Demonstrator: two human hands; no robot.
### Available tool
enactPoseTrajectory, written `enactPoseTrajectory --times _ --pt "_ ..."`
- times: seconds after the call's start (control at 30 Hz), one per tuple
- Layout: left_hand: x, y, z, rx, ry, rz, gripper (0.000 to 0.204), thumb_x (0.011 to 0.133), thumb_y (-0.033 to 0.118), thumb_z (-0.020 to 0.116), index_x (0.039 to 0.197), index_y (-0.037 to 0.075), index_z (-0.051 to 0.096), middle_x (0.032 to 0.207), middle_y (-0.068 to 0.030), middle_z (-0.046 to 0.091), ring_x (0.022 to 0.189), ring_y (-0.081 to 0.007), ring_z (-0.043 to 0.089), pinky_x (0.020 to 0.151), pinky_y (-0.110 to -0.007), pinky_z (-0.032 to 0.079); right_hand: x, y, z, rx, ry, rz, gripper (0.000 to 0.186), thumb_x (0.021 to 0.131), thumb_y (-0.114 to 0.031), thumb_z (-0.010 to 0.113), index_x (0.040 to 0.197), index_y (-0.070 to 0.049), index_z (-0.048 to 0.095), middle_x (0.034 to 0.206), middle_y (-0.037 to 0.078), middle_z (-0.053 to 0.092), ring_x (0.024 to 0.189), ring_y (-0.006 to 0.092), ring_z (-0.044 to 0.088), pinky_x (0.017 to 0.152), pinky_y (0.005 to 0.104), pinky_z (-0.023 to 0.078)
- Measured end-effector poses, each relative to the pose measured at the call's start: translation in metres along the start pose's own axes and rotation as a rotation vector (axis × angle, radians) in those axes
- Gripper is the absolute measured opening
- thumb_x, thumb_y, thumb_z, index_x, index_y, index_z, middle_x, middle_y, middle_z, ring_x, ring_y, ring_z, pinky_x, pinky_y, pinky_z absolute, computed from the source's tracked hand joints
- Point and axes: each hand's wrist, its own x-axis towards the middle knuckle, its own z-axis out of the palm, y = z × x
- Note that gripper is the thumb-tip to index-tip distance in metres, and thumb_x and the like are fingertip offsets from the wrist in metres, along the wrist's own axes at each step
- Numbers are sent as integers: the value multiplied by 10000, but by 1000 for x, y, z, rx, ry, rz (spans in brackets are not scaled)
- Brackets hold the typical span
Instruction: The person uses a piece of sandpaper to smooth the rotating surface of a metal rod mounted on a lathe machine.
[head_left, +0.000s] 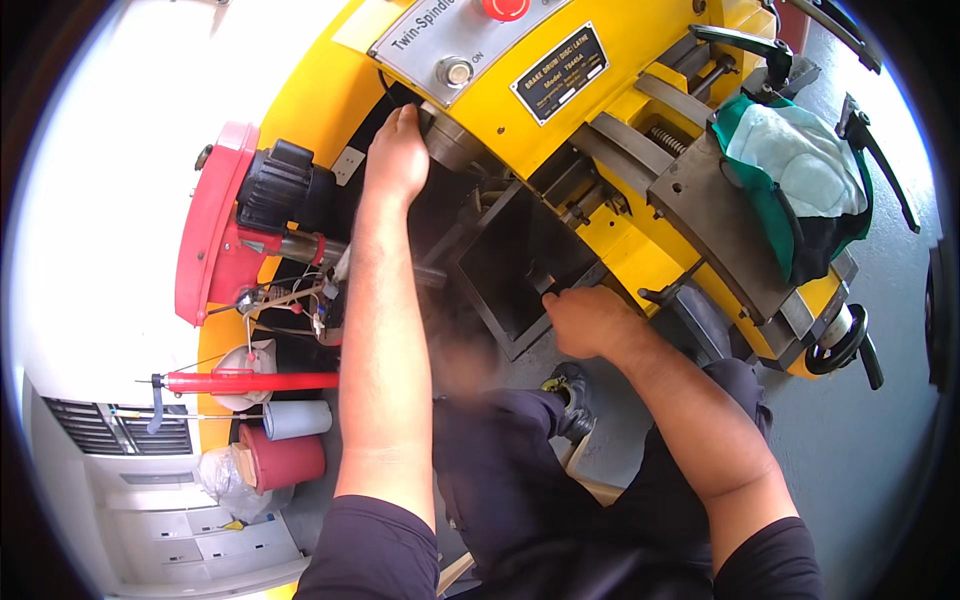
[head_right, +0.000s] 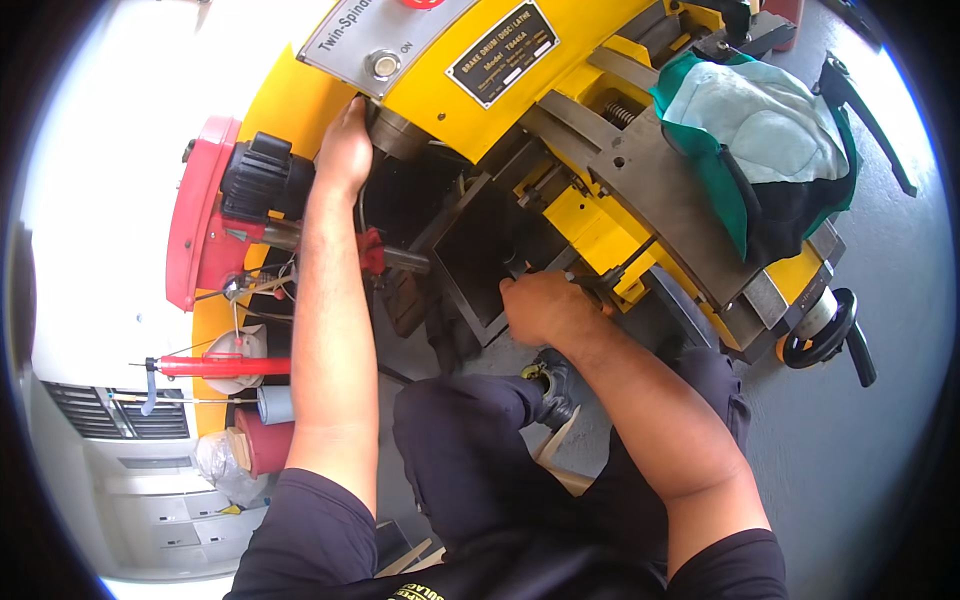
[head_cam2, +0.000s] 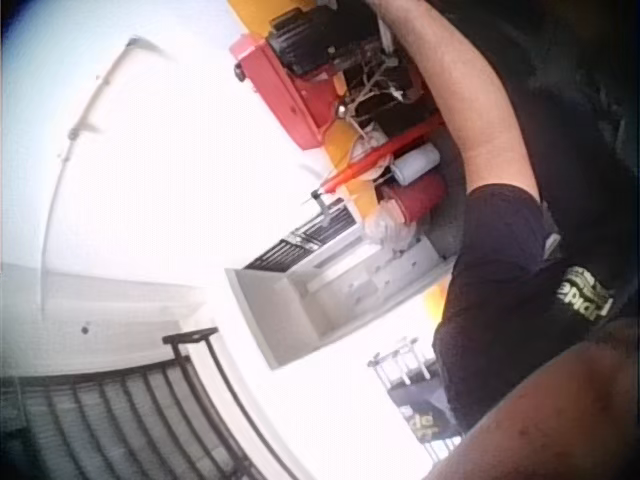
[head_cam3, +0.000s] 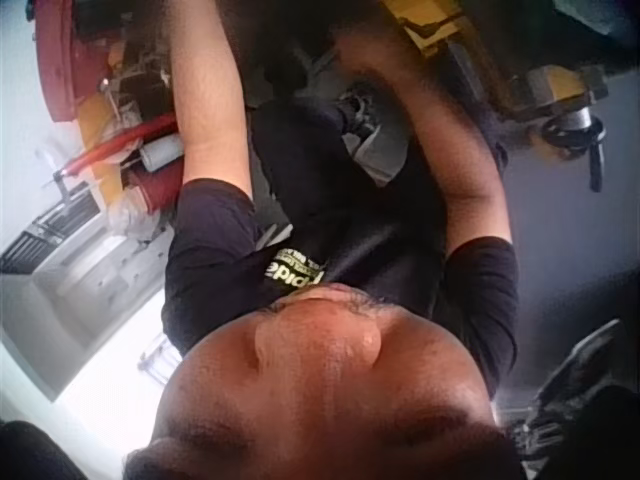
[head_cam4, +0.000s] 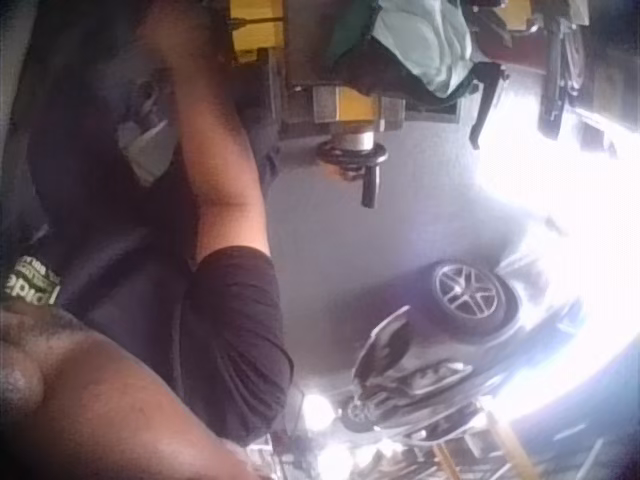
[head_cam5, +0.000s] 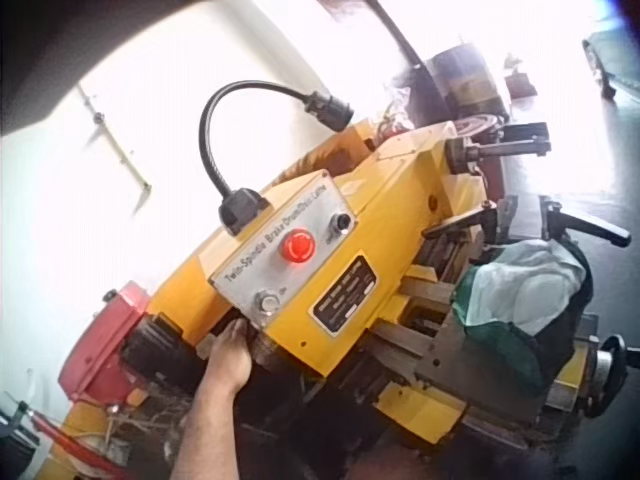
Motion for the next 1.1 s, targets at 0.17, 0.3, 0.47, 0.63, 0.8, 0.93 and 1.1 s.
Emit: enactPoseTrajectory --times 0.17,0.3,0.47,0.63,0.8,0.93,1.1 --pt "-42 14 23 507 375 410 437 1076 360 434 1353 57 584 1303 -192 646 1190 -393 620 992 -513 493 0 8 2 33 32 47 374 868 -118 590 1220 4 630 1140 211 715 1028 382 716 883 486 579" --pt "-10 -2 -12 -217 -43 34 457 1092 327 349 1218 -29 606 1190 -253 667 1156 -459 597 955 -502 481 1 -2 0 9 25 20 378 865 -119 593 1221 3 630 1123 206 720 1027 381 717 878 490 580" --pt "-53 30 24 658 356 322 428 1054 353 461 1352 69 580 1322 -160 643 1176 -354 633 940 -545 493 -7 13 0 2 20 37 381 867 -134 600 1222 2 632 1093 193 730 1026 379 717 867 489 583" --pt "-2 -16 -13 -68 -85 -25 500 1089 351 384 1326 -28 608 1329 -234 646 1238 -374 608 989 -450 474 2 1 2 20 45 19 393 863 -123 601 1234 6 621 1143 220 723 1049 398 718 896 511 580" --pt "27 12 -25 -114 -309 -452 498 1085 340 382 1424 52 605 1328 -183 660 1164 -305 604 950 -479 480 -1 5 1 116 9 39 408 850 -119 625 1240 1 613 1161 251 722 1064 415 721 904 525 582" --pt "16 5 -16 -72 -181 -210 506 1086 355 343 1334 29 640 1414 -264 598 1279 -407 591 1039 -486 452 5 5 -3 38 29 10 404 859 -123 595 1243 2 620 1150 236 721 1064 410 711 897 514 575" --pt "-40 24 2 438 200 170 542 1084 423 309 1268 21 622 1320 -244 652 1257 -454 583 1069 -520 428 14 8 2 -14 7 4 406 865 -129 568 1244 5 622 1155 220 716 1062 407 702 902 509 566"
